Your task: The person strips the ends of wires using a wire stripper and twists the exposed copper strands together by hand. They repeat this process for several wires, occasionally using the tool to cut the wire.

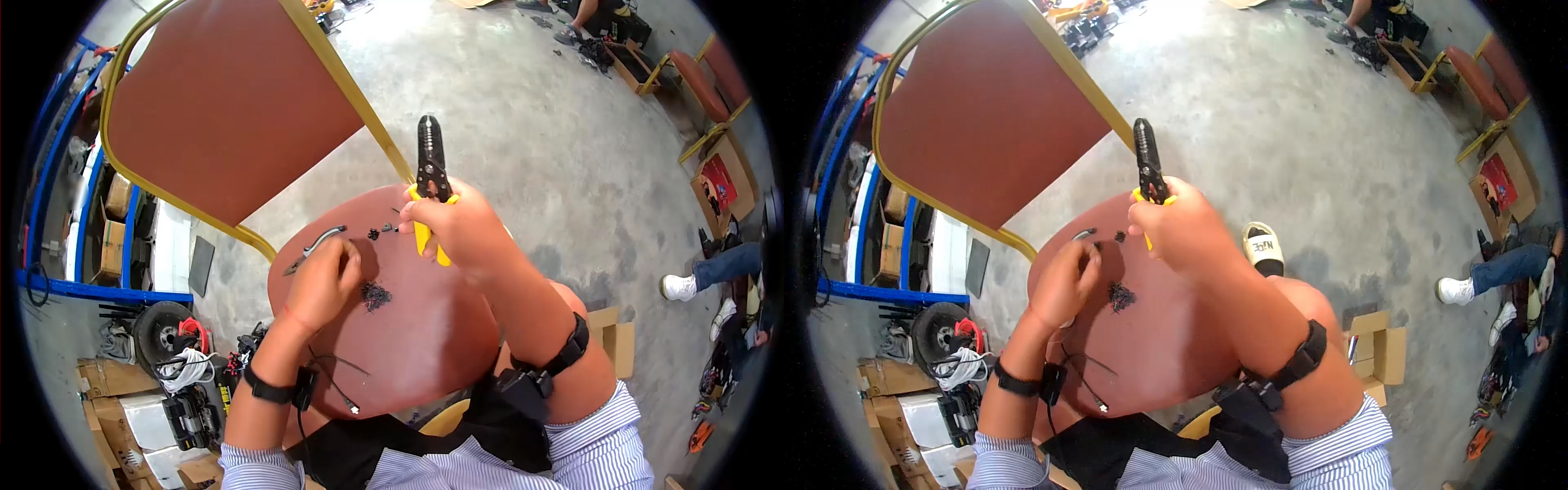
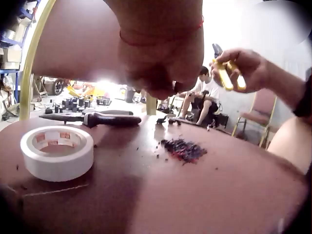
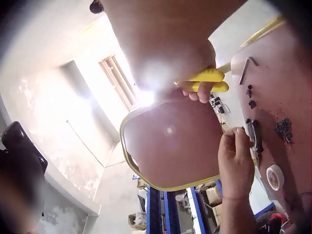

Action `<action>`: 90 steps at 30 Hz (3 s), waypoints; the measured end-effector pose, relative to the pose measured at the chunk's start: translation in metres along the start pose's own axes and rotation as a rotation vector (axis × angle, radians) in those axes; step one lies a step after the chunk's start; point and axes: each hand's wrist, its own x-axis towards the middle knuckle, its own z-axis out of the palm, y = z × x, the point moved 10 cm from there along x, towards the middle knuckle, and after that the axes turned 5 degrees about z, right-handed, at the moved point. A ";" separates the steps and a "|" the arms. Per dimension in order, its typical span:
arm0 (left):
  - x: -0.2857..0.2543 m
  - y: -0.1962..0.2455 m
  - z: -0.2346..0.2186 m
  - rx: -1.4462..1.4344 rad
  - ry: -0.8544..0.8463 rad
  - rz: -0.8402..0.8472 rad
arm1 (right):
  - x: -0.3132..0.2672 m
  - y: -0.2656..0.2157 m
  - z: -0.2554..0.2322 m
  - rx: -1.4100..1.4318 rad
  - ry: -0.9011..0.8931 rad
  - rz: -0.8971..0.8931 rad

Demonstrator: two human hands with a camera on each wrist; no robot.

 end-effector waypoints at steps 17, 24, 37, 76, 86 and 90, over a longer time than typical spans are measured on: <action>0.038 -0.016 0.033 0.246 0.074 0.153 | 0.010 -0.001 0.000 -0.093 0.023 -0.112; 0.032 -0.012 0.034 0.309 0.141 0.240 | 0.010 0.001 0.001 -0.202 0.036 -0.197; 0.029 -0.013 0.025 0.226 0.189 0.159 | 0.005 0.002 0.003 -0.271 0.027 -0.140; -0.151 -0.041 -0.003 -0.161 -0.162 0.005 | -0.039 0.095 0.105 0.148 -0.413 0.557; -0.151 -0.012 0.030 -0.120 -0.212 0.197 | -0.032 0.065 0.105 0.075 -0.431 0.376; -0.145 -0.011 0.036 -0.200 -0.278 0.183 | -0.028 0.065 0.084 0.127 -0.332 0.360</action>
